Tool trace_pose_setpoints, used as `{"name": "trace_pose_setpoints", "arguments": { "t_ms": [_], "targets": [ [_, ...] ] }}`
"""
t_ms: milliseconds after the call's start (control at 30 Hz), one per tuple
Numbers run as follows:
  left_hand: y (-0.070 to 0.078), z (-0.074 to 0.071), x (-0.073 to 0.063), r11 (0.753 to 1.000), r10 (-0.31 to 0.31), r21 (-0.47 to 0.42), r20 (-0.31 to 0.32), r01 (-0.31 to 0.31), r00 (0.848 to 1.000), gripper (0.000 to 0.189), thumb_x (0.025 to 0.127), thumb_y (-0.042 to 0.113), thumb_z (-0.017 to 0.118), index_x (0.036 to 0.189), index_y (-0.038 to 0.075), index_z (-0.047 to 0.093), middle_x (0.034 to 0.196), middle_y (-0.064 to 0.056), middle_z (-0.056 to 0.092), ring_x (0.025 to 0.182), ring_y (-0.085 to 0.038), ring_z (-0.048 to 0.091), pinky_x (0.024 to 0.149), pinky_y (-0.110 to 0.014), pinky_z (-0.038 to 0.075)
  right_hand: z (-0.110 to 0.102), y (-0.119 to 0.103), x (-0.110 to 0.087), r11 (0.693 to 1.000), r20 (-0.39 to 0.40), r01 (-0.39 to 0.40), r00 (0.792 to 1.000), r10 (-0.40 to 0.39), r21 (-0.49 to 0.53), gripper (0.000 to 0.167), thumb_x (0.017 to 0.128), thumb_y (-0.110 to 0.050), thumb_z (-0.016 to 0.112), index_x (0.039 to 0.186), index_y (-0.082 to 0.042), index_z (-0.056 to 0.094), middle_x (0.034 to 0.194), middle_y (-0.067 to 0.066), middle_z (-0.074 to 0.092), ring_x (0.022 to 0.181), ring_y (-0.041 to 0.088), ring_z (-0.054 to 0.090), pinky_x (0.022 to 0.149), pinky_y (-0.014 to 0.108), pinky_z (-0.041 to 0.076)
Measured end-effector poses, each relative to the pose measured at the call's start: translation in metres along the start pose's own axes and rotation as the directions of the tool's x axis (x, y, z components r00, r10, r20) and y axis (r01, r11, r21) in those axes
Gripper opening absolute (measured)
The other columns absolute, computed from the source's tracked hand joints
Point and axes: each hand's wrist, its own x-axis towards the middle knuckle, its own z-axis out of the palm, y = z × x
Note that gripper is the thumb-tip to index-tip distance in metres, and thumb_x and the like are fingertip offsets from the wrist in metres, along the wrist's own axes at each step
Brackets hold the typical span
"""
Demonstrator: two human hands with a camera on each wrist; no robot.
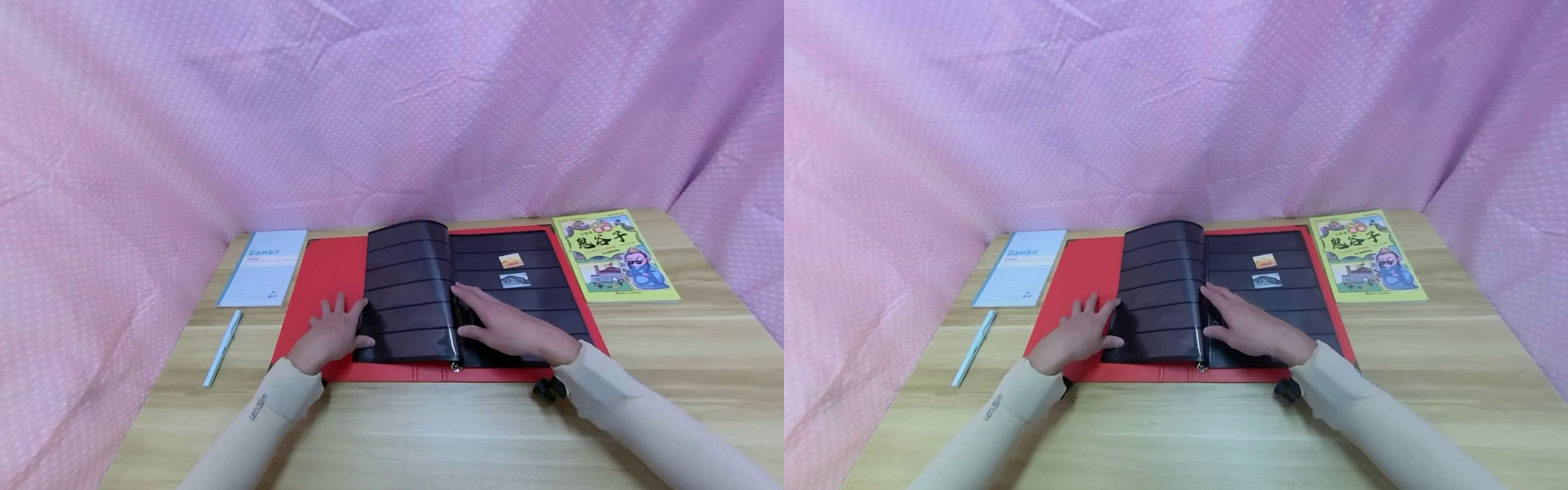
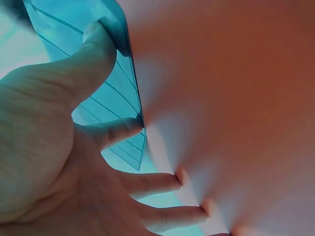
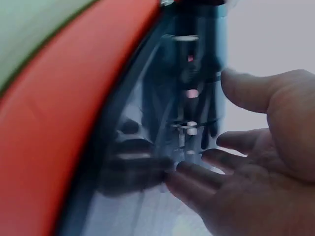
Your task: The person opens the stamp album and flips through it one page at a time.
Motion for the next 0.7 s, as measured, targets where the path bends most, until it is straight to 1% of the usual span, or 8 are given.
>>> {"name": "trace_pose_setpoints", "arguments": {
  "t_ms": [100, 167, 300, 367, 433, 533, 567, 700],
  "targets": [
    [-0.002, 0.0, -0.001, 1.0, 0.003, -0.005, -0.011, -0.003, 1.0, 0.088, 0.075, 0.043, 0.077, 0.146, 0.017, 0.032, 0.145, -0.026, 0.025, 0.127, -0.049, 0.025, 0.091, -0.066, 0.036, 0.003, 0.005, 0.002, 1.0, 0.041, -0.014, 0.999, 0.015, -0.012, 0.072, 0.097, -0.034, 0.055, 0.152, -0.012, 0.014, 0.155, 0.011, 0.016, 0.138, 0.029, 0.024, 0.105, 0.048, 0.031],
    [-0.002, 0.001, -0.001, 1.0, 0.009, -0.01, -0.021, -0.01, 1.0, 0.09, 0.074, 0.042, 0.078, 0.146, 0.016, 0.032, 0.145, -0.025, 0.026, 0.127, -0.049, 0.025, 0.092, -0.066, 0.035, 0.004, 0.005, 0.002, 1.0, 0.043, -0.014, 0.999, 0.015, -0.014, 0.072, 0.097, -0.034, 0.054, 0.152, -0.012, 0.014, 0.156, 0.01, 0.015, 0.138, 0.029, 0.023, 0.106, 0.05, 0.029],
    [-0.004, 0.001, -0.001, 1.0, 0.022, -0.007, -0.044, -0.022, 0.999, 0.094, 0.072, 0.042, 0.08, 0.147, 0.015, 0.031, 0.144, -0.025, 0.028, 0.126, -0.046, 0.029, 0.092, -0.066, 0.036, 0.005, 0.004, 0.002, 0.999, 0.048, -0.008, 0.999, 0.01, -0.031, 0.07, 0.098, -0.032, 0.052, 0.152, -0.011, 0.014, 0.156, 0.011, 0.013, 0.138, 0.032, 0.022, 0.103, 0.062, 0.025],
    [-0.006, 0.001, -0.001, 1.0, 0.029, -0.006, -0.049, -0.029, 0.998, 0.095, 0.072, 0.042, 0.08, 0.148, 0.014, 0.031, 0.144, -0.024, 0.029, 0.126, -0.046, 0.03, 0.092, -0.066, 0.036, 0.004, 0.002, 0.002, 0.999, 0.051, -0.014, 0.999, 0.016, -0.04, 0.07, 0.098, -0.032, 0.052, 0.152, -0.011, 0.014, 0.156, 0.011, 0.013, 0.138, 0.033, 0.022, 0.101, 0.065, 0.023],
    [-0.007, 0.001, -0.002, 0.999, 0.034, -0.011, -0.055, -0.035, 0.998, 0.095, 0.071, 0.042, 0.081, 0.148, 0.015, 0.031, 0.144, -0.024, 0.029, 0.127, -0.046, 0.03, 0.092, -0.065, 0.036, 0.004, -0.001, 0.003, 0.998, 0.05, -0.017, 0.999, 0.02, -0.052, 0.069, 0.098, -0.032, 0.052, 0.152, -0.01, 0.014, 0.156, 0.011, 0.013, 0.137, 0.035, 0.024, 0.101, 0.063, 0.025],
    [-0.009, 0.001, -0.002, 0.999, 0.039, -0.017, -0.06, -0.04, 0.997, 0.096, 0.071, 0.041, 0.081, 0.148, 0.016, 0.031, 0.145, -0.024, 0.029, 0.128, -0.045, 0.029, 0.094, -0.065, 0.034, 0.004, -0.007, 0.004, 0.996, 0.041, -0.042, 0.998, 0.045, -0.073, 0.069, 0.098, -0.033, 0.051, 0.152, -0.009, 0.016, 0.156, 0.012, 0.014, 0.136, 0.036, 0.027, 0.103, 0.06, 0.027],
    [-0.01, 0.001, -0.002, 0.999, 0.04, -0.02, -0.062, -0.041, 0.997, 0.095, 0.07, 0.04, 0.082, 0.148, 0.016, 0.031, 0.145, -0.023, 0.029, 0.128, -0.045, 0.029, 0.095, -0.065, 0.034, 0.004, -0.009, 0.005, 0.995, 0.038, -0.051, 0.998, 0.054, -0.081, 0.069, 0.098, -0.033, 0.051, 0.152, -0.009, 0.016, 0.155, 0.012, 0.014, 0.135, 0.037, 0.028, 0.102, 0.061, 0.027],
    [-0.011, 0.0, -0.003, 0.999, 0.035, -0.035, -0.057, -0.037, 0.998, 0.096, 0.071, 0.039, 0.082, 0.148, 0.016, 0.031, 0.147, -0.022, 0.028, 0.129, -0.044, 0.028, 0.096, -0.065, 0.033, 0.006, -0.016, 0.008, 0.99, 0.024, -0.096, 0.995, 0.099, -0.106, 0.069, 0.097, -0.035, 0.052, 0.152, -0.01, 0.017, 0.155, 0.011, 0.015, 0.135, 0.037, 0.028, 0.096, 0.07, 0.024]
  ]
}}
